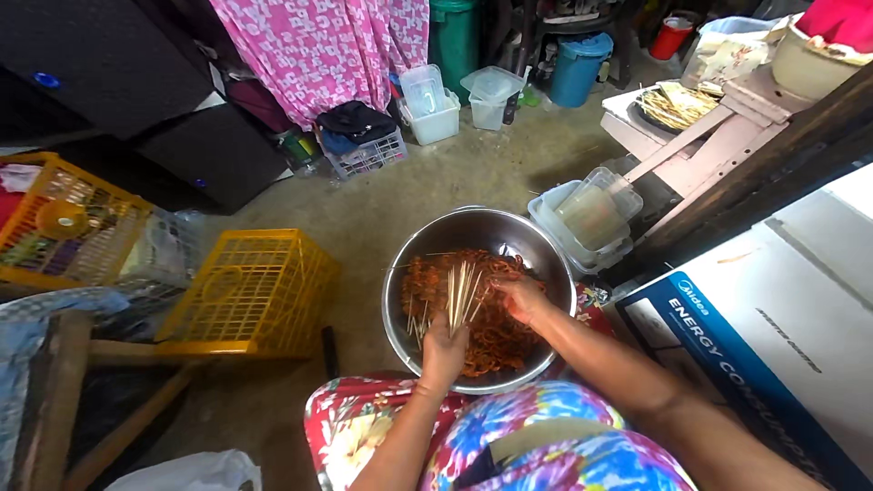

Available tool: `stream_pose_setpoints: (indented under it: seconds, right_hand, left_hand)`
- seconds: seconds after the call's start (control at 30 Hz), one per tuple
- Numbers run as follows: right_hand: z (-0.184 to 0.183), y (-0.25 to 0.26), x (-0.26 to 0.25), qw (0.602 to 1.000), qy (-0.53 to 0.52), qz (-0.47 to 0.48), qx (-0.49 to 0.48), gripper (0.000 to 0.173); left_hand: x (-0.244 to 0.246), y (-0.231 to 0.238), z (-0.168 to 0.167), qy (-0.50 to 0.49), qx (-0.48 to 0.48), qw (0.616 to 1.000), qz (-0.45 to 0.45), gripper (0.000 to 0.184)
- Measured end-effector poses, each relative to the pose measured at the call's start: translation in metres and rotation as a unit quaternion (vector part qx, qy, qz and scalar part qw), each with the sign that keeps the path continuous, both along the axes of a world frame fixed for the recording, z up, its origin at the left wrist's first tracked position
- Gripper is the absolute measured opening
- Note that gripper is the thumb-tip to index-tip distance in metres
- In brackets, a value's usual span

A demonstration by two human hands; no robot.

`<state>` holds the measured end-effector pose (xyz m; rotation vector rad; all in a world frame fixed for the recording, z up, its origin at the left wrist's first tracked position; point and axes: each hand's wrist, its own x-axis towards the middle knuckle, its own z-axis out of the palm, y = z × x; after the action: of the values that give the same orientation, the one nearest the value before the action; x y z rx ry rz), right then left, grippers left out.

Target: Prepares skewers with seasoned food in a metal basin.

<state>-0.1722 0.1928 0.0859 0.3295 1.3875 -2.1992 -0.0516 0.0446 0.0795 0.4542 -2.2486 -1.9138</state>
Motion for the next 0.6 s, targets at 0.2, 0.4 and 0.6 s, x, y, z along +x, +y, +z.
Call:
stream_pose_setpoints:
  seconds: [0.2, 0.4, 0.6]
  right_hand:
    - [0.004, -0.001, 0.0, 0.998, -0.063, 0.027, -0.01, 0.02]
    - [0.002, -0.004, 0.001, 0.994, -0.101, 0.045, -0.026, 0.02]
    - [0.002, -0.011, 0.014, 0.991, -0.117, 0.048, -0.032, 0.023]
  left_hand:
    - [0.001, 0.001, -0.001, 0.007, -0.022, 1.0, -0.001, 0.022]
    - [0.002, 0.001, -0.002, 0.009, -0.014, 1.0, 0.001, 0.025]
    - [0.002, 0.002, 0.0, -0.008, -0.021, 1.0, 0.006, 0.028]
